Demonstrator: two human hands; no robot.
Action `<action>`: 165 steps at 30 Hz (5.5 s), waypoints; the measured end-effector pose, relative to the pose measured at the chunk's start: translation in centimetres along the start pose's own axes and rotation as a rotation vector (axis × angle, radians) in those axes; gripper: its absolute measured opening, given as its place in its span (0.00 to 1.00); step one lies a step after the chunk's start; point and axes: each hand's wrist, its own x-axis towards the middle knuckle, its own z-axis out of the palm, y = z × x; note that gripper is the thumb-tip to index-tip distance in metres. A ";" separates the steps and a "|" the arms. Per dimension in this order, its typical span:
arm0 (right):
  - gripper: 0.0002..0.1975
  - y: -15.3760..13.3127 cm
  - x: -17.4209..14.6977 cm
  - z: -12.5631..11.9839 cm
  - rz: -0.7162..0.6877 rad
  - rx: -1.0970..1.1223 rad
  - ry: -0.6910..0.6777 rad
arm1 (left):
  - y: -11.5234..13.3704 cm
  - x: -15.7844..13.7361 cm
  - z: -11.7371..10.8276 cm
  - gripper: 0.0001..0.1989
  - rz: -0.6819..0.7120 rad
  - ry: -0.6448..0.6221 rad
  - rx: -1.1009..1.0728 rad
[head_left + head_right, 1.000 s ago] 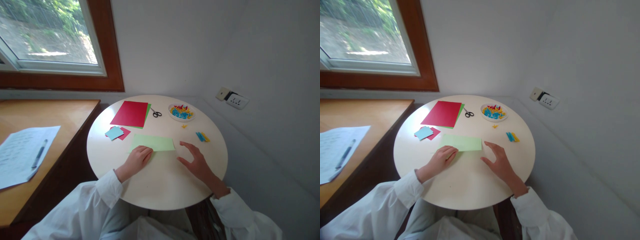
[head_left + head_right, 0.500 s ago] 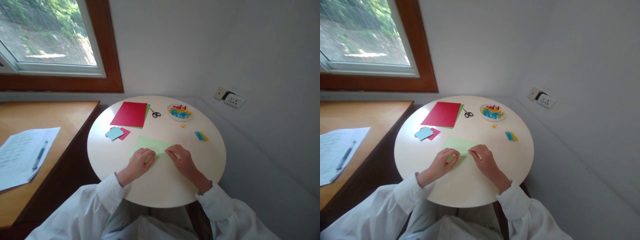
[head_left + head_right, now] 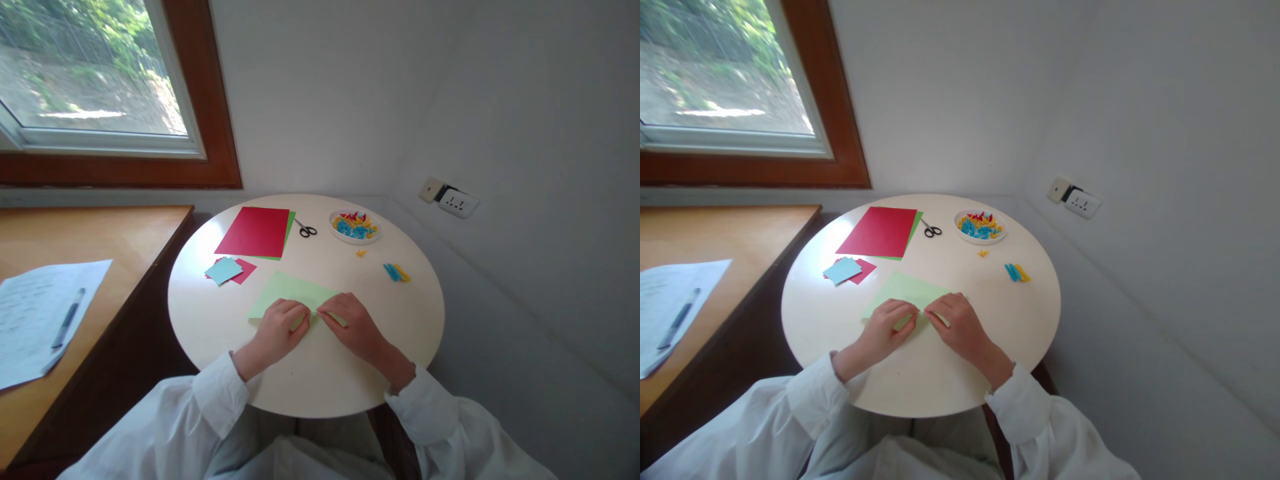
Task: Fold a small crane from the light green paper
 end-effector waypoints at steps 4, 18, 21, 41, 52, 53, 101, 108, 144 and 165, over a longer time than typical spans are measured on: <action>0.06 -0.2 0.0 -0.1 0.015 0.017 0.004 | 0.0 0.1 -0.4 0.09 0.065 -0.002 0.006; 0.06 0.7 -0.2 -1.4 0.012 -0.012 0.085 | -0.3 0.4 -2.8 0.11 0.211 -0.002 0.171; 0.05 1.4 -0.3 -2.1 0.043 -0.009 0.119 | -1.3 -0.1 -3.3 0.10 0.193 0.014 0.202; 0.06 3.8 -0.3 -5.7 0.253 -0.106 0.352 | -5.0 -2.8 -6.8 0.07 -0.239 0.139 0.023; 0.10 -2.7 -1.1 0.6 -0.147 -0.084 0.133 | 0.9 0.0 -2.4 0.20 -0.900 -0.092 -1.449; 0.09 -3.1 -1.3 1.2 -0.177 -0.082 0.123 | 1.0 0.0 -2.0 0.17 -0.899 -0.058 -1.438; 0.10 -0.8 3.1 3.2 0.997 1.321 0.275 | 1.8 1.6 -0.5 0.48 -0.705 -0.006 -0.657; 0.12 -1.6 3.4 3.7 1.017 1.414 0.285 | 2.8 2.4 -0.8 0.53 -0.721 -0.002 -0.787; 0.12 7.1 -1.5 -2.7 1.050 0.640 0.202 | -5.7 -1.1 -6.4 0.42 -0.784 0.021 -0.316; 0.13 9.4 -2.8 -2.9 1.035 0.432 0.002 | -3.2 -1.0 -0.5 0.24 -0.124 -0.490 0.180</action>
